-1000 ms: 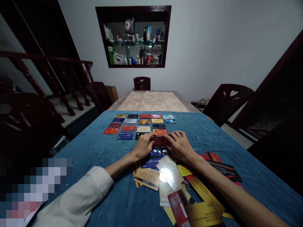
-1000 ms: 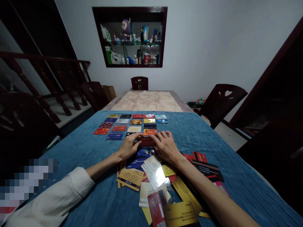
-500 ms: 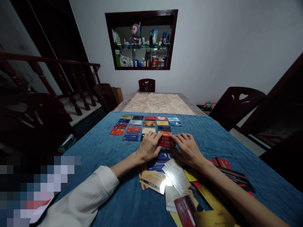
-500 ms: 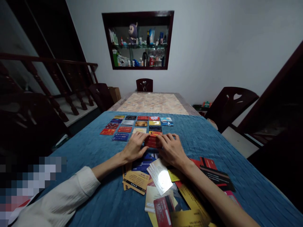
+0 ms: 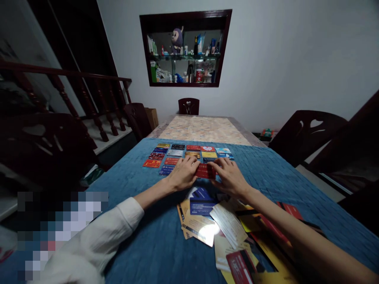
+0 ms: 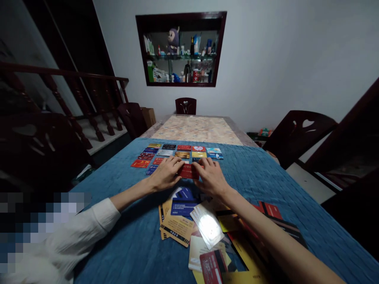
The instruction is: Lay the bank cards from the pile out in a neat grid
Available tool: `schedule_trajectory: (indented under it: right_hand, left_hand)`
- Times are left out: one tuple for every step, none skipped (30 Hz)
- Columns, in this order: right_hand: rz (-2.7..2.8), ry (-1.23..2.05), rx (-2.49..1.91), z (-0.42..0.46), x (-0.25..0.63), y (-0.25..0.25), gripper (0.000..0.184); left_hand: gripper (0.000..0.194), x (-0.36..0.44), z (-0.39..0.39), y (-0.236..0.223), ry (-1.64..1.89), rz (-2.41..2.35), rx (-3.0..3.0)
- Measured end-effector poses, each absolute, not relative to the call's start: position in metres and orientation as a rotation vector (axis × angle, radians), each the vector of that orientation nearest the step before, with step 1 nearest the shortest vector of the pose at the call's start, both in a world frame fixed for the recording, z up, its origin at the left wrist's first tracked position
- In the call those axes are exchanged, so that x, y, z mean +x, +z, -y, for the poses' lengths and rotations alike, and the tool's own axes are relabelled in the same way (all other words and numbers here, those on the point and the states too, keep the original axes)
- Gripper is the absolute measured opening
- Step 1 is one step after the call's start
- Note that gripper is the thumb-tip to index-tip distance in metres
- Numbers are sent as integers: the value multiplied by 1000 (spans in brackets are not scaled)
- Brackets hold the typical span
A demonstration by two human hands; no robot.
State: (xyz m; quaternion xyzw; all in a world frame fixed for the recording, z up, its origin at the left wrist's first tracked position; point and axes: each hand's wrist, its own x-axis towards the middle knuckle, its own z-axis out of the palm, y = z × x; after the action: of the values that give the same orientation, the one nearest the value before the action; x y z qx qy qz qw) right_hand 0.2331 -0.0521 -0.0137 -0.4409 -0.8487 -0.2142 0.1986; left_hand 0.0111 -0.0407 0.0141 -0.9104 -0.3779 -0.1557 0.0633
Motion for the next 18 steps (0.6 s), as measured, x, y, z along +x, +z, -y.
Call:
schedule_trajectory:
  right_hand:
    - [2388,-594,-1233,49,230,-12,47]
    - [2404,-588,-1231,46,226,-10,47]
    - [2418,-579,-1227,42,222,-7,46]
    - [2431,-568,-1222,39,217,-5,45]
    - [2441,-556,-1219,35,213,-3,44]
    - [2446,-544,-1218,31,208,-1,44]
    - [2452,-531,-1225,27,203,1,44]
    - [2458,-519,-1237,24,198,2,45]
    - [2467,-507,-1244,20,193,4,45]
    - [2474,-495,-1248,16,189,5,45]
    - [2482,-479,-1248,13,184,5,44]
    - [2491,-460,-1244,9,179,6,43]
    - [2500,-440,-1238,6,174,6,41]
    - [2512,-418,-1231,2,169,7,39]
    - [2526,-397,-1227,-2,164,7,37]
    - [2539,-380,-1226,-5,159,8,35]
    - [2553,-365,-1227,-9,154,8,34]
    - [2565,-353,-1230,-12,150,9,33]
  left_hand:
    - [38,8,38,17,-428,1138,-2747]
    - [38,4,35,20,-388,1136,-2742]
    - [38,1,31,22,-352,1139,-2737]
    - [38,-3,28,25,-325,1148,-2730]
    - [40,-7,24,27,-305,1159,-2726]
    - [41,-11,20,29,-287,1168,-2723]
    - [41,-16,17,31,-270,1174,-2720]
    - [39,-20,13,33,-248,1177,-2716]
    - [36,-25,10,34,-224,1178,-2711]
    - [33,-29,7,36,-201,1176,-2703]
    - [30,-34,4,37,-179,1175,-2696]
    - [28,-38,0,38,-156,1174,-2691]
    - [27,-43,-3,40,-134,1177,-2687]
    - [26,-47,-7,41,-110,1184,-2688]
    - [27,-51,-11,43,-84,1193,-2693]
    - [27,-56,-14,44,-59,1201,-2696]
    - [27,-60,-18,46,-31,1205,-2697]
    - [26,-64,-22,47,2,1205,-2692]
